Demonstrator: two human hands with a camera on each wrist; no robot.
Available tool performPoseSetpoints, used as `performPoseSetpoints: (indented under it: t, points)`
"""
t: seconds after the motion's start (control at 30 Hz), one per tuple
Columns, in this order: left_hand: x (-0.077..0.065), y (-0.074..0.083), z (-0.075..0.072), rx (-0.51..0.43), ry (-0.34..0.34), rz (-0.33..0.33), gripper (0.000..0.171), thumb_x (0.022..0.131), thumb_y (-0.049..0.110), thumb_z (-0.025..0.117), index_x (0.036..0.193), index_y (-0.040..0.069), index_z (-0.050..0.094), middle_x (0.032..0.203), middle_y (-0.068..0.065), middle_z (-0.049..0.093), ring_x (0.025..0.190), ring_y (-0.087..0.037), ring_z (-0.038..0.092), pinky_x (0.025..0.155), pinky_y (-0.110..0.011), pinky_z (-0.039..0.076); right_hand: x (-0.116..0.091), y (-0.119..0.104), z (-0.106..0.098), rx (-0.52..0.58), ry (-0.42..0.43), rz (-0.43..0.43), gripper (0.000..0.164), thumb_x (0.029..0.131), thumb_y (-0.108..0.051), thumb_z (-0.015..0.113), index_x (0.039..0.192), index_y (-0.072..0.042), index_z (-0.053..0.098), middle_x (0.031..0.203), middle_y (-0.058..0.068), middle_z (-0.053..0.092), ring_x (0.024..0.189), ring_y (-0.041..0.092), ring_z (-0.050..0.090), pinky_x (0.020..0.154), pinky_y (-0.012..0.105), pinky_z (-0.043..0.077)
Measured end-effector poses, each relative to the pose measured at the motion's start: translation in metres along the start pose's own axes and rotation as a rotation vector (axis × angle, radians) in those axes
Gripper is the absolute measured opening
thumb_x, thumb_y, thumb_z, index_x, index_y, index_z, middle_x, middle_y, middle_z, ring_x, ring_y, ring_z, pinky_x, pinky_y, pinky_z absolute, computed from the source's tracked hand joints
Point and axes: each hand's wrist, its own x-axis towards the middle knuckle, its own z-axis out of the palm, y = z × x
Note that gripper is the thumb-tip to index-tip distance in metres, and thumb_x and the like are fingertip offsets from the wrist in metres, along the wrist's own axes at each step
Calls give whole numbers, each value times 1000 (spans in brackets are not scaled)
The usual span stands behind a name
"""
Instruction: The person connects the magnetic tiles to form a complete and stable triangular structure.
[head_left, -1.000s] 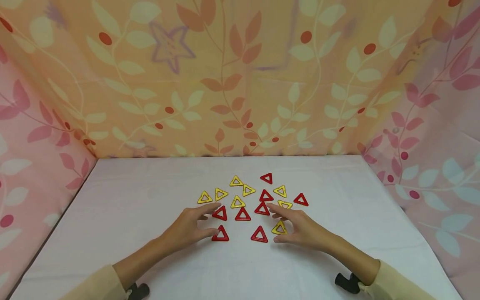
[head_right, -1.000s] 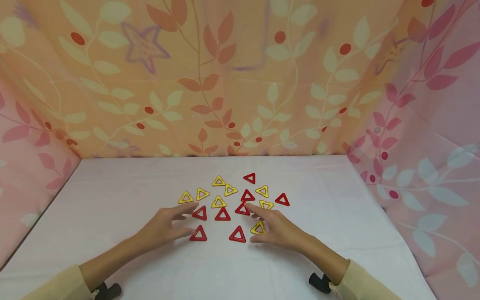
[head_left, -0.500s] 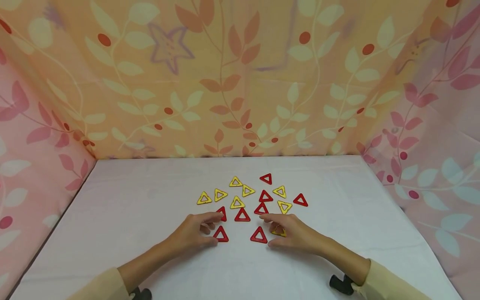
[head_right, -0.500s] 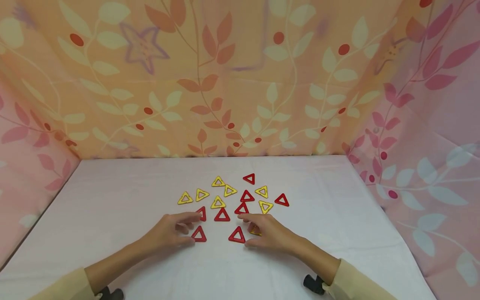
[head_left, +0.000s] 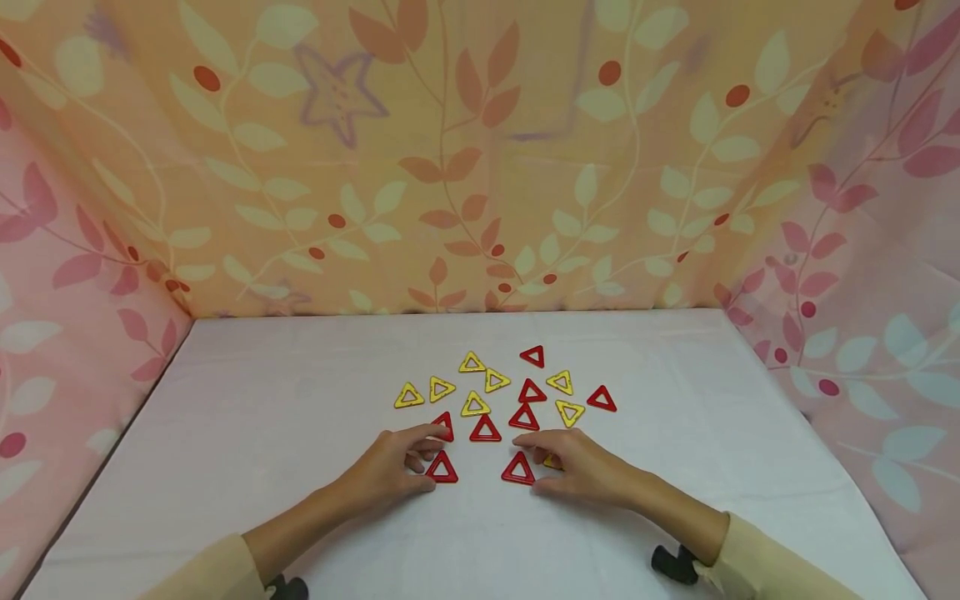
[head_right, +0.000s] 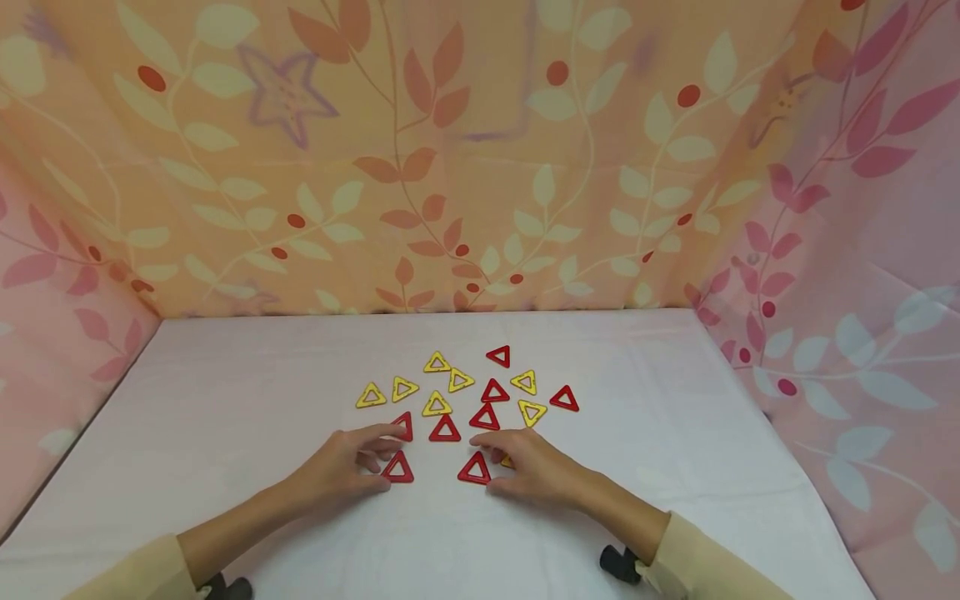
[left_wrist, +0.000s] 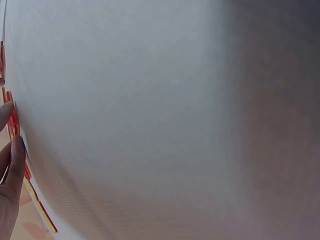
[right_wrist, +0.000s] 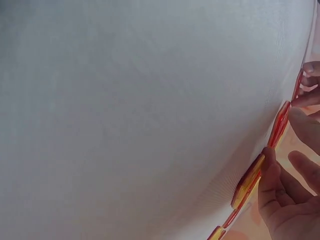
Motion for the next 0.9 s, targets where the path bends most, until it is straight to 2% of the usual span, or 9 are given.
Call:
performPoseSetpoints:
  t: [0.33,0.7,0.9]
  points:
    - [3,3,3,4,-10,30,61,79,1,81,135,4,57,120,-8,70,102,-17,68,81,-26,56,5,-4,1,-53,-17,-38,49,84,-16,80,130,-9,64,112,-7,68,97,11,60,86,28,53]
    - [8,4,11,10,-20,51,63,81,2,81,138,7,55,121,-7,70,101,-15,68,82,-22,55,8,-7,2,-100,-41,-19,45,86,-17,79,129,-14,66,121,-9,67,107,7,61,95,31,51]
    - [10,5,13,4,-29,42,62,81,3,80,138,8,55,120,-6,70,98,-15,68,82,-23,55,10,-9,3,-107,-57,-8,48,87,-17,78,132,-14,64,121,-9,67,104,6,61,93,28,52]
